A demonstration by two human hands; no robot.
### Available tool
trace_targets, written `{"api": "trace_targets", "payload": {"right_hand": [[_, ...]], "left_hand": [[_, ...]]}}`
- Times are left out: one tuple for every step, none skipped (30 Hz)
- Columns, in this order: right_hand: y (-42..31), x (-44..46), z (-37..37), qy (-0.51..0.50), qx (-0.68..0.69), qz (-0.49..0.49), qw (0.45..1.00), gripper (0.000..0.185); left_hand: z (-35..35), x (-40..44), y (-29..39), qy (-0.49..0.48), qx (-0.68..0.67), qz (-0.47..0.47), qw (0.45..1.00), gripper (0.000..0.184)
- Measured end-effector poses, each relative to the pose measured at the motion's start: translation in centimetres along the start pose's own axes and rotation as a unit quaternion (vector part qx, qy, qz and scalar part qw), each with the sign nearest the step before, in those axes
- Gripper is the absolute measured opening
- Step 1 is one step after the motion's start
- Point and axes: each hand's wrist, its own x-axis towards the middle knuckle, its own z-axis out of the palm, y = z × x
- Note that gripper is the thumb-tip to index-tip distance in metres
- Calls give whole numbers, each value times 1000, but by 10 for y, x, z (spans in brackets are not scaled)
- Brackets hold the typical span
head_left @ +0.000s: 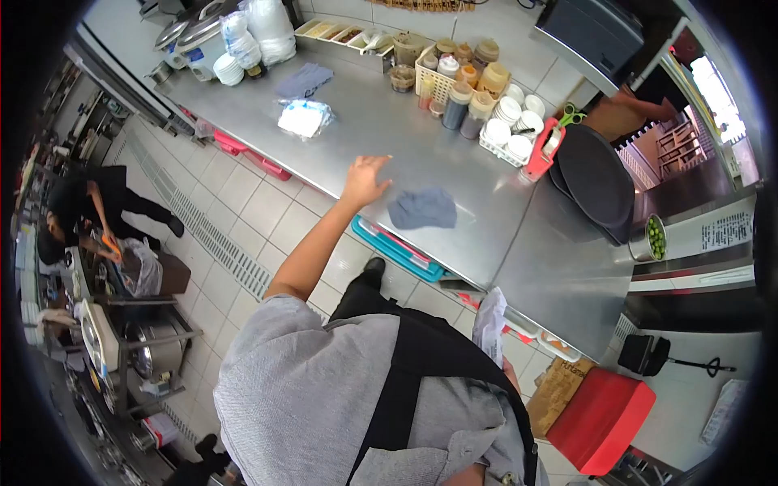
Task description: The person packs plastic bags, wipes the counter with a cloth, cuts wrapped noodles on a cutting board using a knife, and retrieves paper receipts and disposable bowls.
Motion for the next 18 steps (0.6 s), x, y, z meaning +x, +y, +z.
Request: {"api": "trace_targets", "payload": {"right_hand": [[-17,2,18,9,1,17,1000,43],[-25,15,27,11,8,12,1000,43],[-31,25,30,-3,1,12,1000,44],[-33,30,34,-16,-4,16,1000,45],[-53,35,45,-21,-36,-8,999,47],[-81,46,55,-27,-72,-35,996,49],[-97,61,60,-1,-119,-76,990,50],[-124,75,74,6,-122,-99,987,49],[-152,89,88,11,-126,-120,985,48],[-162,117,90,39,-200,-148,968,49],[-171,145,91,65,-273,-176,944,49],[-191,165,109,92,-308,-192,927,54],[-209,183,128,118,-343,-209,908,59],[-214,207,142,173,-380,-239,877,63],[-209,235,153,227,-414,-269,840,66],[-201,259,159,225,-413,-268,841,66],[-191,281,165,207,-489,-266,804,67],[-193,287,175,189,-561,-265,761,68]], "left_hand": [[-6,9,-26,22,44,-44,998,63],[-15,23,-49,47,89,-86,991,68],[-23,34,-71,44,89,-77,992,68],[-31,41,-89,77,142,-125,979,74],[-38,51,-105,113,193,-169,960,80],[-43,60,-122,110,191,-160,962,80],[-44,65,-137,80,238,-225,941,84],[-46,70,-150,52,282,-290,913,88],[-48,71,-162,19,284,-315,905,79],[-41,69,-184,15,284,-314,906,79],[-28,65,-210,-15,251,-307,918,73],[-24,64,-227,-43,216,-299,928,67],[-31,64,-230,-48,238,-260,934,57],[-35,64,-235,-49,237,-262,934,57],[-39,63,-240,-7,171,-266,949,58],[-45,62,-243,36,105,-268,957,58],[-66,64,-218,77,43,-296,951,57],[-69,61,-214,79,45,-295,951,57]]}}
